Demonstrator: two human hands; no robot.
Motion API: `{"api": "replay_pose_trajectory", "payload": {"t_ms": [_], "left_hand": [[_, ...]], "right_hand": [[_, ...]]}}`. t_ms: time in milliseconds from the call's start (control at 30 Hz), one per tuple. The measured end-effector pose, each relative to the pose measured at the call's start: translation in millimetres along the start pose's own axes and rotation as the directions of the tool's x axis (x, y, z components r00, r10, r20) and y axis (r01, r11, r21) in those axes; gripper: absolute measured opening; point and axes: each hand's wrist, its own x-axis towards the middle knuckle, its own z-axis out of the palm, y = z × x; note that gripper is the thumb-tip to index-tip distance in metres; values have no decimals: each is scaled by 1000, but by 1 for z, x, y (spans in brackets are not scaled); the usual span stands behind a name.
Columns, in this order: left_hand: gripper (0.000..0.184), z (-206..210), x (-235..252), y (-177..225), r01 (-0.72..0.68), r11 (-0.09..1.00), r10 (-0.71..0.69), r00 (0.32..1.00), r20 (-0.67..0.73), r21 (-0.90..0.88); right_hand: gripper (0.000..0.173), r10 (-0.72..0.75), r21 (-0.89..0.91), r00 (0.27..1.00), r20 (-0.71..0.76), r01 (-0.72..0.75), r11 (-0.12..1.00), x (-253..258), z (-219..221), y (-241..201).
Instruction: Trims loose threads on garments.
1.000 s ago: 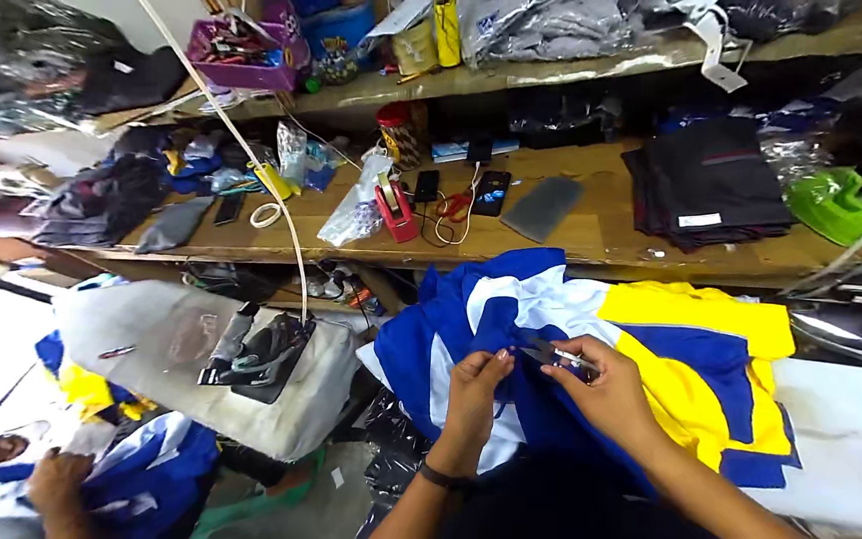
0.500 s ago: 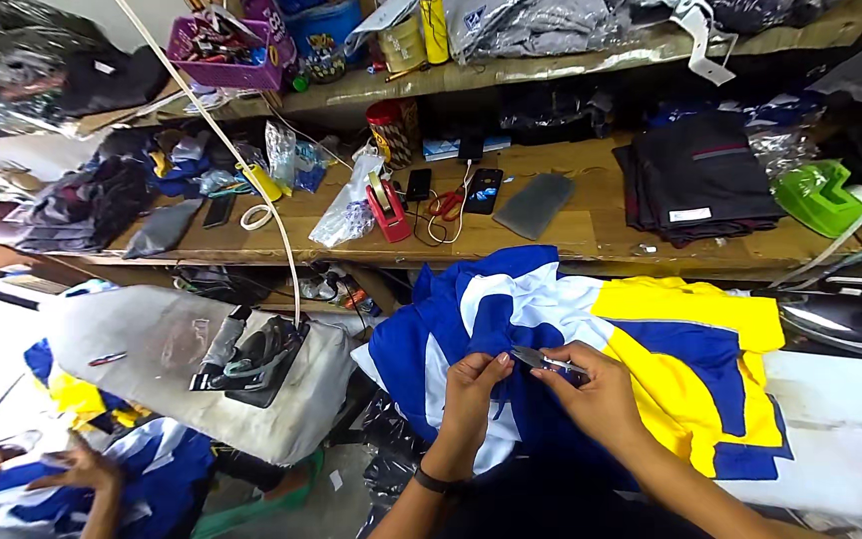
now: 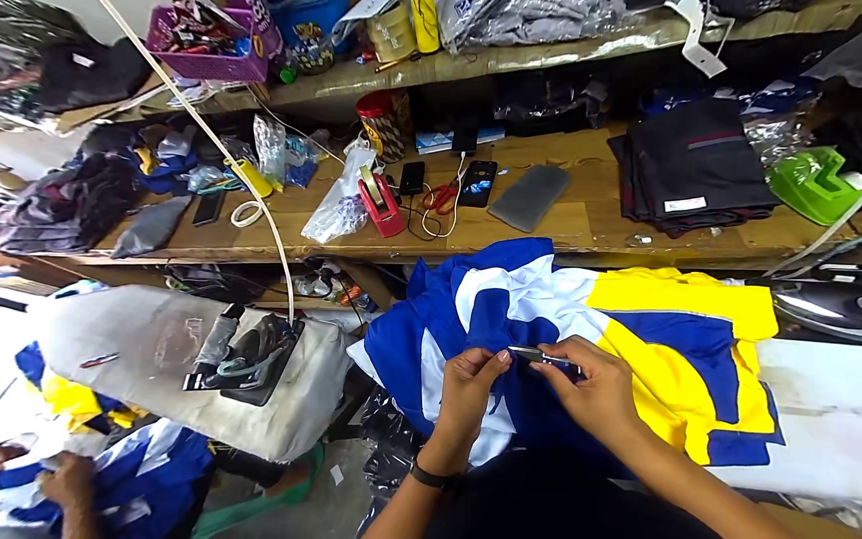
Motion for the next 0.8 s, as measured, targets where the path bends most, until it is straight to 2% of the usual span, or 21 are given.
{"api": "replay_pose_trajectory", "payload": {"t_ms": [167,333,467,533,633,700,800], "left_hand": [[18,0,1,1,23,1000,-23,1000,0,-4],[21,1,0,2,45,998,-46,999,-15,-47],[19,0,1,0,25,1000,-25,1000,12,4],[19,0,1,-1,32,999,-31,999,16,-3],[21,1,0,0,62,996,-62,998,9,-59],[21,0,1,0,75,994,-74,997,11,-83],[23,0,1,0,74,994,-71,997,38,-78]], "right_hand": [[22,116,181,993,13,-117,977,-5,6,1],[24,117,129,993,9,-117,985,-5,5,1],[22,90,117,996,-4,-89,989,-6,5,4],[20,164,206,986,22,-165,965,-5,6,3],[20,321,431,939,125,-343,835,0,2,-4],[26,287,475,948,141,-319,820,5,1,-5],[35,136,375,983,121,-172,911,13,5,-6]]}}
